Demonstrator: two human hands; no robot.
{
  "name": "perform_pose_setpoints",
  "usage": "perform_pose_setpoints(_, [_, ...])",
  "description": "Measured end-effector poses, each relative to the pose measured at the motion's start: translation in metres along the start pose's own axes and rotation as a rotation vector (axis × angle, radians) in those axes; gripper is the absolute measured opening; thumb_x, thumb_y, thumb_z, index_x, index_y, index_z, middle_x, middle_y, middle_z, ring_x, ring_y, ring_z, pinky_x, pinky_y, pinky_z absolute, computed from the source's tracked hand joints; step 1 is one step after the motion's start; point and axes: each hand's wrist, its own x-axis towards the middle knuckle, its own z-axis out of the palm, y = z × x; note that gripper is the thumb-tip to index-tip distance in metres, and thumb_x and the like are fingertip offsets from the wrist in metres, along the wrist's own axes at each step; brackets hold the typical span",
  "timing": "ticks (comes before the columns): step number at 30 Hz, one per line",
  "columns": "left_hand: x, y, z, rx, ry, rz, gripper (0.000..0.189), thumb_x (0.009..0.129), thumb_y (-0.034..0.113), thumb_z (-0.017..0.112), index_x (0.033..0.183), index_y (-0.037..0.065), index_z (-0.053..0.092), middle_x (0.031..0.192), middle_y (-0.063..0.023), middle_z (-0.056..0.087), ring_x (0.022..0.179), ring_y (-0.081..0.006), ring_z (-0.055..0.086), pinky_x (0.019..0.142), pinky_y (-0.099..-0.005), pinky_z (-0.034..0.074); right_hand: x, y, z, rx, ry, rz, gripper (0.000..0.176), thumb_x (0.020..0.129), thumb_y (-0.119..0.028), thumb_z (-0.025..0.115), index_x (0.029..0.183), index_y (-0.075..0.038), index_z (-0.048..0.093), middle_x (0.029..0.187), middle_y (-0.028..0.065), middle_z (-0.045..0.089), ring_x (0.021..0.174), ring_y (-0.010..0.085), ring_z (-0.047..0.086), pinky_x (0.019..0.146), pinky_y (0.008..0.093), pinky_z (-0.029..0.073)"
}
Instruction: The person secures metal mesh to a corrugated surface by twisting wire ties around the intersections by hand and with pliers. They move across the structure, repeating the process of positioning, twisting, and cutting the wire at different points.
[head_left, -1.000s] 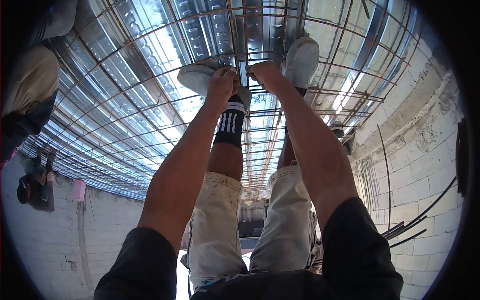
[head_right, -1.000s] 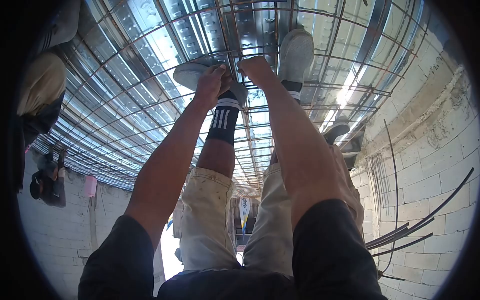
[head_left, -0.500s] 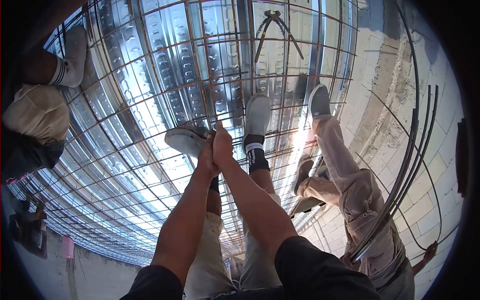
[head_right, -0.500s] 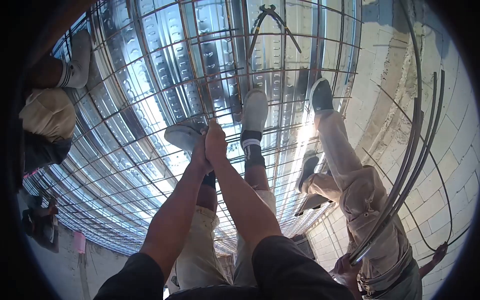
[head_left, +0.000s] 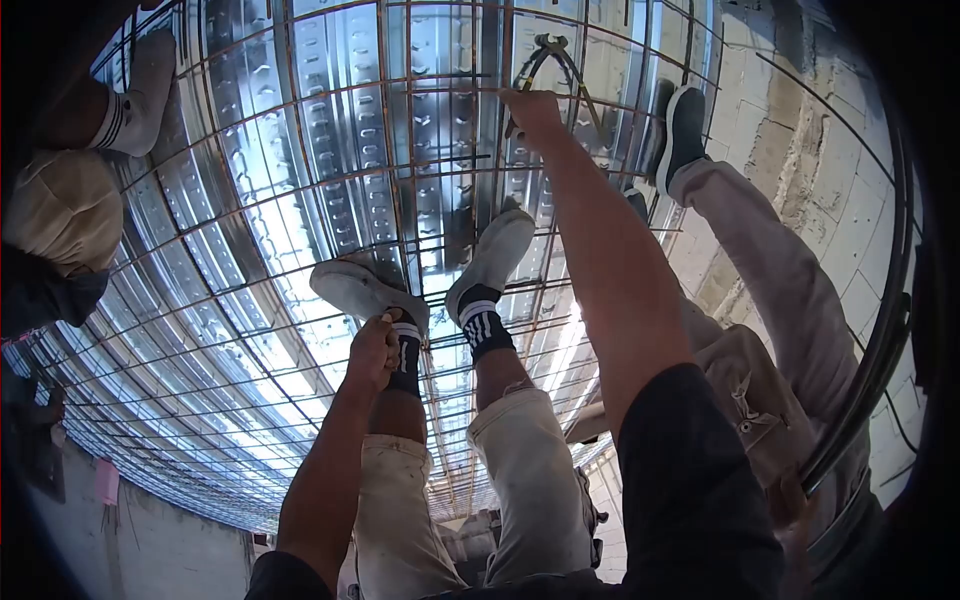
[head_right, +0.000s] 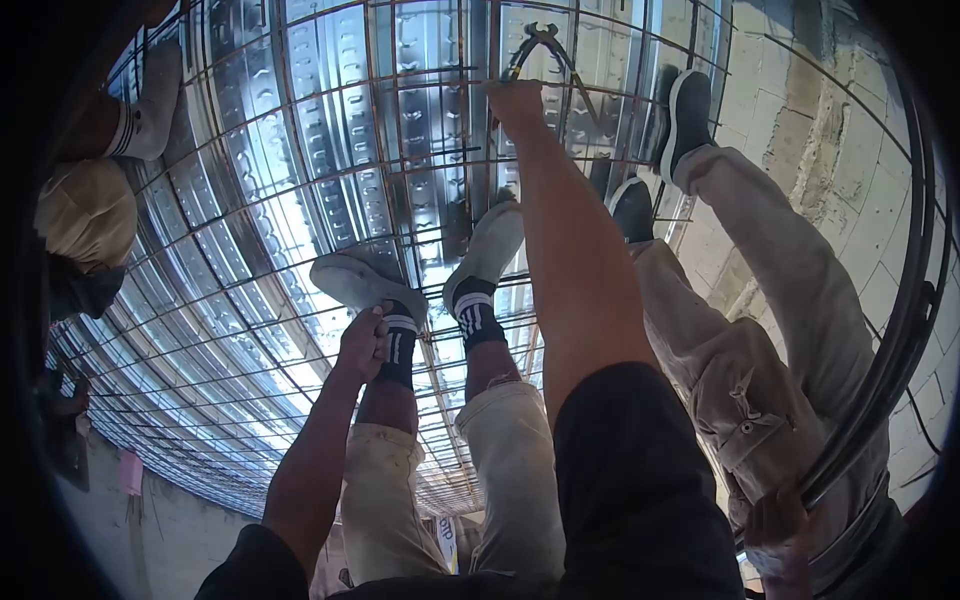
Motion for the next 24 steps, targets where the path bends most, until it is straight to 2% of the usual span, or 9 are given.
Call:
perform_pose_setpoints(4, [-0.001, -0.028, 0.009, -0.119, 0.02, 0.044, 0.029, 0.104, 0.024, 0.045, 0.126, 0.006, 0.054, 0.069, 0.0044, 0.042, 0.05, -0.0062, 0.036, 0.045, -0.0229, 0.033, -0.024, 0.001, -0.003, -1.321, 0.286, -1.073, 0.019, 0.083, -0.013, 0.057, 0.086, 0.003, 0.067, 0.075, 0.0171, 0.067, 0.068, 0.0339, 0.066, 0.07, 0.0444, 0.053])
perform_pose_setpoints(5, [0.0, -0.033, 0.009, -0.117, 0.053, 0.058, 0.03, 0.104, 0.023, 0.045, 0.127, 0.006, 0.053, 0.071, 0.0033, 0.044, 0.052, -0.0067, 0.04, 0.046, -0.0232, 0.035, -0.037, -0.005, -0.004, -1.121, 0.278, -0.976, 0.018, 0.083, -0.01, 0.055, 0.081, 0.003, 0.068, 0.071, 0.0155, 0.067, 0.063, 0.0326, 0.066, 0.067, 0.0437, 0.054])
perform_pose_setpoints(7, [0.0, -0.041, 0.013, -0.113, 0.1, 0.091, 0.031, 0.103, 0.021, 0.047, 0.129, 0.005, 0.051, 0.073, 0.0012, 0.049, 0.056, -0.0078, 0.048, 0.049, -0.0238, 0.041, -0.08, -0.011, 0.004, 0.39, 0.224, -0.277, 0.022, 0.089, -0.01, 0.048, 0.093, 0.005, 0.064, 0.071, 0.0129, 0.063, 0.062, 0.0302, 0.063, 0.064, 0.0443, 0.05])
perform_pose_setpoints(9, [-0.005, -0.04, 0.022, -0.104, 0.217, 0.095, 0.035, 0.1, 0.02, 0.05, 0.131, 0.003, 0.051, 0.076, -0.0021, 0.055, 0.057, -0.0087, 0.052, 0.048, -0.0231, 0.043, -0.129, 0.001, -0.001, 0.201, 0.416, -0.496, 0.026, 0.093, -0.016, 0.046, 0.101, 0.005, 0.059, 0.075, 0.0104, 0.062, 0.067, 0.0226, 0.061, 0.066, 0.0393, 0.048])
perform_pose_setpoints(11, [0.0, -0.043, 0.018, -0.047, 0.293, 0.125, 0.045, 0.094, 0.018, 0.056, 0.135, 0.001, 0.049, 0.087, -0.0102, 0.063, 0.06, -0.0156, 0.06, 0.05, -0.0267, 0.049, -0.19, 0.009, -0.013, 0.446, 0.19, -0.349, 0.025, 0.094, -0.018, 0.048, 0.101, 0.003, 0.06, 0.08, 0.0095, 0.061, 0.074, 0.0179, 0.059, 0.069, 0.0364, 0.046])
perform_pose_setpoints(14, [0.002, -0.041, 0.014, 0.527, 0.494, 0.548, 0.047, 0.092, 0.02, 0.062, 0.133, -0.001, 0.05, 0.099, -0.0196, 0.065, 0.077, -0.0293, 0.066, 0.065, -0.0377, 0.055, -0.277, 0.018, -0.024, 0.348, 0.128, -0.331, 0.031, 0.1, -0.028, 0.052, 0.104, 0.001, 0.06, 0.084, 0.009, 0.059, 0.076, 0.0174, 0.055, 0.073, 0.0354, 0.047])
perform_pose_setpoints(15, [-0.009, -0.035, 0.024, 0.768, 0.754, 0.665, 0.05, 0.09, 0.025, 0.067, 0.129, -0.002, 0.052, 0.113, -0.0266, 0.062, 0.103, -0.0391, 0.062, 0.088, -0.0453, 0.05, -0.301, 0.021, -0.03, 0.341, 0.038, -0.323, 0.03, 0.101, -0.027, 0.053, 0.107, 0.001, 0.06, 0.084, 0.0104, 0.061, 0.076, 0.0165, 0.056, 0.073, 0.034, 0.047])
perform_pose_setpoints(21, [-0.079, 0.014, 0.052, 0.213, 0.264, 1.018, 0.053, 0.104, 0.043, 0.043, 0.129, -0.003, 0.051, 0.115, -0.017, 0.058, 0.112, -0.0271, 0.054, 0.101, -0.0386, 0.039, -0.424, 0.006, -0.046, 0.094, -0.458, -0.157, 0.033, 0.099, -0.033, 0.056, 0.104, -0.001, 0.063, 0.073, 0.0111, 0.057, 0.069, 0.0173, 0.055, 0.068, 0.0343, 0.046])
perform_pose_setpoints(24, [-0.074, 0.016, 0.039, 0.145, -0.018, 0.992, 0.07, 0.099, 0.058, 0.041, 0.139, 0.001, 0.041, 0.114, -0.0103, 0.055, 0.114, -0.0216, 0.053, 0.105, -0.0395, 0.036, -0.459, 0.025, -0.02, 0.027, -0.379, -0.434, 0.033, 0.097, -0.035, 0.059, 0.104, -0.004, 0.065, 0.089, 0.0194, 0.065, 0.09, 0.0293, 0.066, 0.08, 0.0433, 0.048])
